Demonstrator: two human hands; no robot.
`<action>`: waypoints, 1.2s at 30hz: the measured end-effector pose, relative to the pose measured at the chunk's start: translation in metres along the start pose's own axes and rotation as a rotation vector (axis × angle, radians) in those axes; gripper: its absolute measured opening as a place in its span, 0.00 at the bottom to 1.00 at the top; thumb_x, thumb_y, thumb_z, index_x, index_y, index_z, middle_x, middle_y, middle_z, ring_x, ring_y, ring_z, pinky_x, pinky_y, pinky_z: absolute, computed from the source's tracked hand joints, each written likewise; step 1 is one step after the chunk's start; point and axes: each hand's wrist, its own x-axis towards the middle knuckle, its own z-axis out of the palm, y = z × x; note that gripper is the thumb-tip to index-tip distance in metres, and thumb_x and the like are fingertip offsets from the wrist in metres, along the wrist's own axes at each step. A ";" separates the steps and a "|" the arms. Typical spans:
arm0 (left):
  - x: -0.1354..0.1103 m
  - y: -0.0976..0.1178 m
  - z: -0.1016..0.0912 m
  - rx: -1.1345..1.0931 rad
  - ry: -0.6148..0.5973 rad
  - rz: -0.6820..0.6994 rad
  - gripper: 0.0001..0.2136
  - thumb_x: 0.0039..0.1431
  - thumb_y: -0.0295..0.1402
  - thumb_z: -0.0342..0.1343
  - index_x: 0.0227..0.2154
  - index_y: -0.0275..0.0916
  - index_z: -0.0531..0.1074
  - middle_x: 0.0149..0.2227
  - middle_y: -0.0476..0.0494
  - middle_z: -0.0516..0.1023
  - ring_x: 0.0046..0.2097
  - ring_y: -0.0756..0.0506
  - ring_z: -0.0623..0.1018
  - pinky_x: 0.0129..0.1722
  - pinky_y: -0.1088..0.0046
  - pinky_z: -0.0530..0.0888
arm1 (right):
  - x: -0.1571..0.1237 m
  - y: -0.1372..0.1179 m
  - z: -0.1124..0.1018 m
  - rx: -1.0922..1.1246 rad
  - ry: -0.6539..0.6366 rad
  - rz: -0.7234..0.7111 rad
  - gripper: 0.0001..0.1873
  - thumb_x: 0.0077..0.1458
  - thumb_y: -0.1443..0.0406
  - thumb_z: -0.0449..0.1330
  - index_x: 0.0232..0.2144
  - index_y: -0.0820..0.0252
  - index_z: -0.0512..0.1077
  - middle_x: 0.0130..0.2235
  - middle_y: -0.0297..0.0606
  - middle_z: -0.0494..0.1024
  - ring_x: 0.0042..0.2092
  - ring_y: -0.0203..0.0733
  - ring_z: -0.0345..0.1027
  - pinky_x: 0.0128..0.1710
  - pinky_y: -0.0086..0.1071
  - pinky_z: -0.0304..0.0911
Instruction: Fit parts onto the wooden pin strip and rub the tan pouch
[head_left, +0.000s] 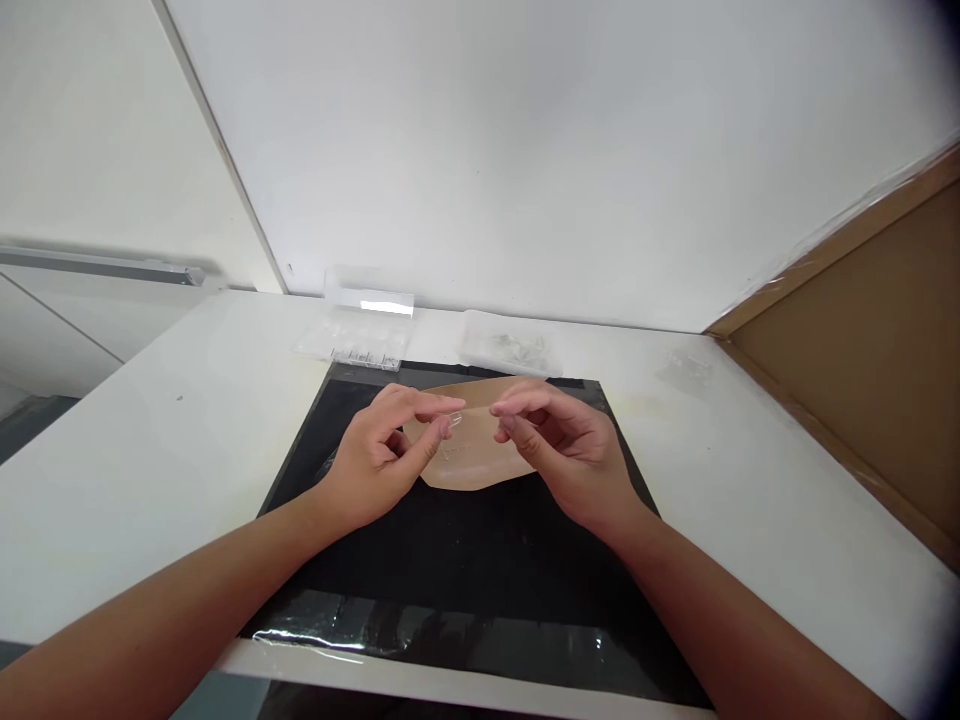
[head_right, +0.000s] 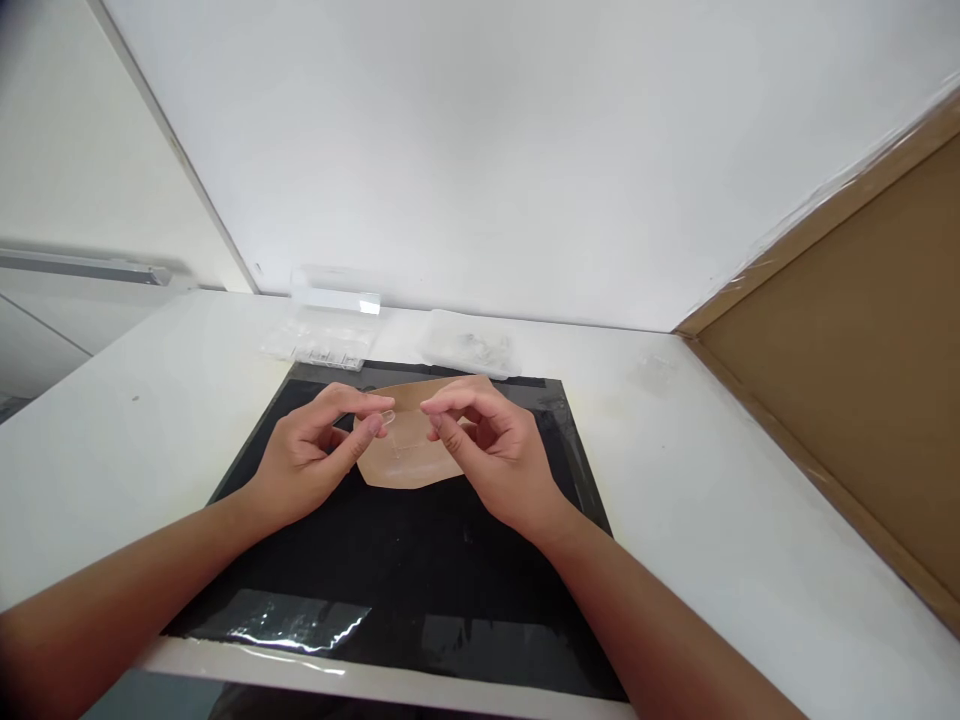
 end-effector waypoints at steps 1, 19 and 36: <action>0.000 0.000 0.000 -0.001 -0.003 0.003 0.10 0.68 0.33 0.59 0.49 0.47 0.81 0.39 0.45 0.80 0.40 0.48 0.78 0.22 0.84 0.72 | -0.001 0.000 0.001 0.001 -0.011 0.029 0.06 0.63 0.64 0.66 0.42 0.49 0.81 0.40 0.35 0.79 0.36 0.36 0.75 0.37 0.34 0.72; -0.003 0.007 -0.002 -0.058 -0.143 -0.079 0.08 0.67 0.35 0.61 0.45 0.44 0.81 0.41 0.42 0.78 0.39 0.48 0.77 0.22 0.83 0.72 | -0.004 0.007 0.006 -0.056 0.034 0.121 0.11 0.51 0.60 0.76 0.36 0.55 0.81 0.36 0.38 0.85 0.35 0.42 0.79 0.32 0.34 0.75; -0.001 0.006 -0.004 -0.026 -0.199 -0.051 0.06 0.70 0.36 0.57 0.41 0.43 0.77 0.40 0.44 0.77 0.41 0.48 0.76 0.24 0.82 0.70 | -0.003 0.001 0.001 -0.428 -0.099 -0.186 0.04 0.58 0.64 0.71 0.37 0.51 0.81 0.36 0.34 0.81 0.33 0.36 0.70 0.26 0.31 0.62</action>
